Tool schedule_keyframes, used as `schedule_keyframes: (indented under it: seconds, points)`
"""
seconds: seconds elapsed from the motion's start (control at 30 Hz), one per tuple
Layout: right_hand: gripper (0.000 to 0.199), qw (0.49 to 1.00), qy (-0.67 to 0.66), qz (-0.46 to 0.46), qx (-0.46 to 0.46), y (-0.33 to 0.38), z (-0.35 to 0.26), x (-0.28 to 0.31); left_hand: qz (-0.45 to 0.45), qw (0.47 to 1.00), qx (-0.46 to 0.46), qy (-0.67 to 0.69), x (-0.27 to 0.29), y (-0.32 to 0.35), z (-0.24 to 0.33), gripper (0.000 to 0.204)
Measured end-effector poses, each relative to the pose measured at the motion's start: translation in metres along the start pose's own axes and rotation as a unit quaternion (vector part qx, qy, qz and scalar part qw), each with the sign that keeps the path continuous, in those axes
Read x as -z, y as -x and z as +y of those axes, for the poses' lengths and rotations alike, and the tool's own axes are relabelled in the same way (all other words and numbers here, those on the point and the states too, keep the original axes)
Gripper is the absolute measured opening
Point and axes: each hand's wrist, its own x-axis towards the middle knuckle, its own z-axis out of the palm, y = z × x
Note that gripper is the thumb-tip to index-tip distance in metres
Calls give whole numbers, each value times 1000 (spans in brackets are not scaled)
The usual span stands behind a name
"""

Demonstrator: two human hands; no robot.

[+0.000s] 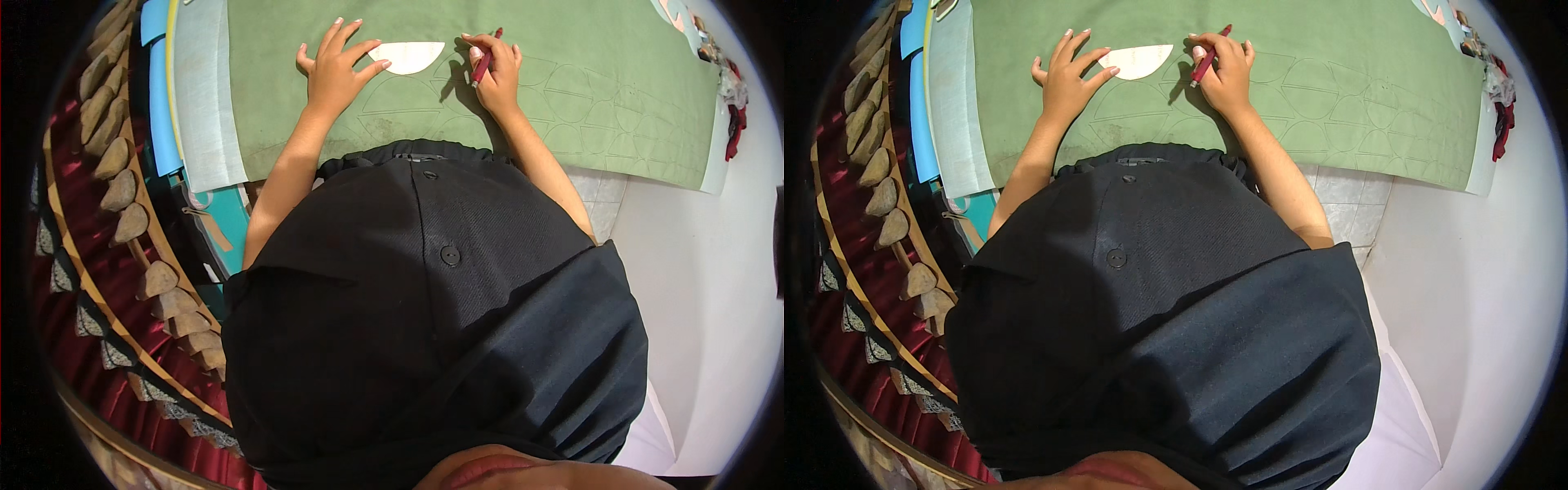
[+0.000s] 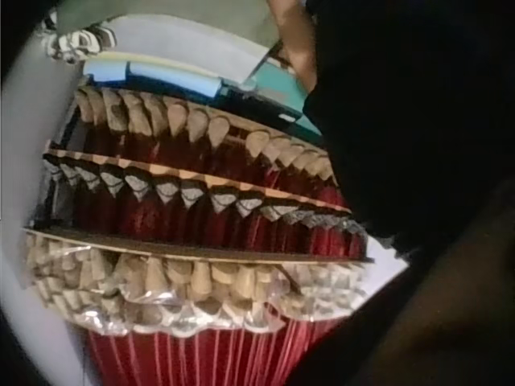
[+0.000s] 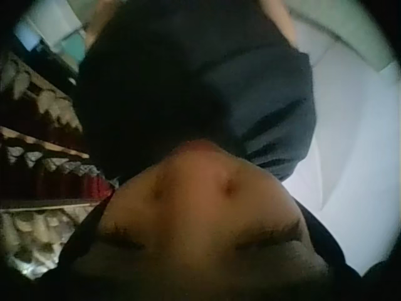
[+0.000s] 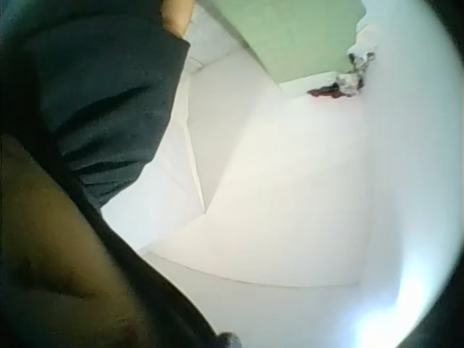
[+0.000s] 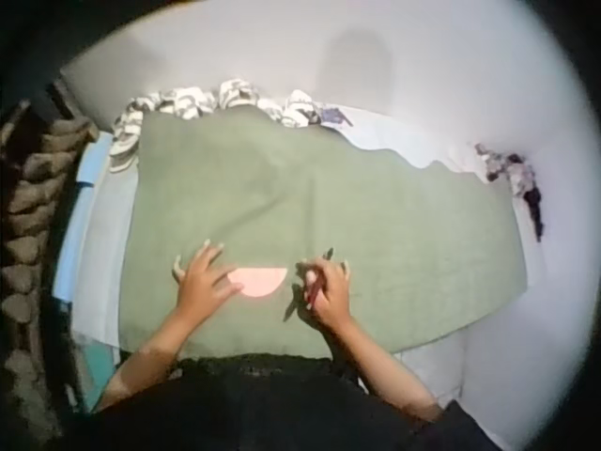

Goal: The person uses a red pen to trace curved patterns onto a green fabric using a white paper template. They repeatedly reposition the template and trace its outline multiple times across the fabric surface.

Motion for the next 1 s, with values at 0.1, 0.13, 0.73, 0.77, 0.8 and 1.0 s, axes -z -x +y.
schedule_keyframes:
  seconds: [0.1,0.13,0.73,0.77,0.8,1.0]
  points:
    - [20,999,15,-38,18,0,-3,1,2,1000,-4,0,-1,-1,1,36]
    - [20,998,23,-53,24,-1,-5,1,1,1000,-4,1,-1,-1,1,36]
    - [23,990,66,-122,36,-2,-4,1,1,1000,1,-5,-3,1,3,37]
    - [23,989,67,-126,34,-2,-4,1,1,1000,2,-5,-3,1,3,37]
    - [23,989,65,-126,31,-2,-5,2,1,1000,3,-5,-4,1,3,38]
    - [24,992,62,-107,38,-1,-3,0,-3,1000,0,-12,-2,1,3,38]
